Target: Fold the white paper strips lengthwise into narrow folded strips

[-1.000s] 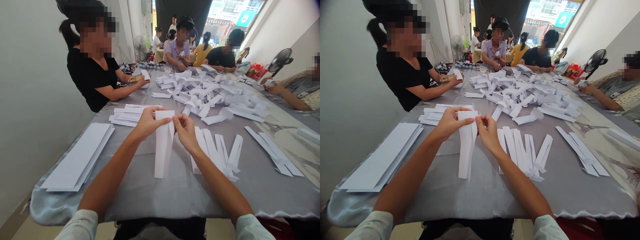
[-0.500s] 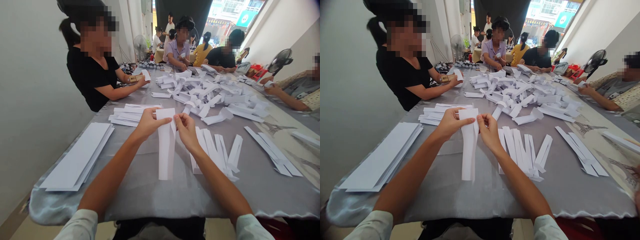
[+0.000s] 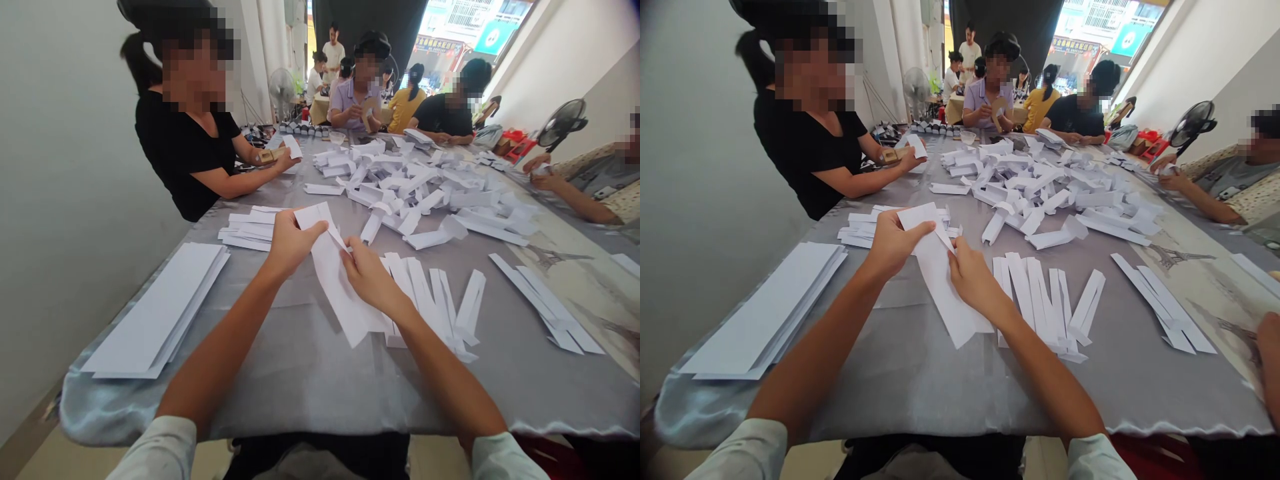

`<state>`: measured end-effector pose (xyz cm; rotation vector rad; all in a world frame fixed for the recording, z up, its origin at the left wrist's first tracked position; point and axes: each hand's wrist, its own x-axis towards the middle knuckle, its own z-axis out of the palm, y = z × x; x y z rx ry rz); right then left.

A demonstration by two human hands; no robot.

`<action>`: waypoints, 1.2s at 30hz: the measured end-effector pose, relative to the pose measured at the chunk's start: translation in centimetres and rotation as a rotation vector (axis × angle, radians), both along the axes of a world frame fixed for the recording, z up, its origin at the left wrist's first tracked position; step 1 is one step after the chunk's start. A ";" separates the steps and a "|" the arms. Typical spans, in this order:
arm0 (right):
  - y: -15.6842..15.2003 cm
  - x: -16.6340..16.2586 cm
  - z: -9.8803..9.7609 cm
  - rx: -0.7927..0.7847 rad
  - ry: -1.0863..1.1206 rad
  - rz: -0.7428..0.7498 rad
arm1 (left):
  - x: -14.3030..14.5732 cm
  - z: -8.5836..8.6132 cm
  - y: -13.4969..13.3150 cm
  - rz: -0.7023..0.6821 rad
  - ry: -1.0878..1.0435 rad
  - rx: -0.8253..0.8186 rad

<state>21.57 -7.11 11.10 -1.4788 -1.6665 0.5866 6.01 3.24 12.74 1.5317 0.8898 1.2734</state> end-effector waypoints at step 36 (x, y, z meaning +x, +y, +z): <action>0.8 1.8 1.2 0.000 0.415 0.029 | -0.9 0.7 0.0 -0.393 -0.053 -0.063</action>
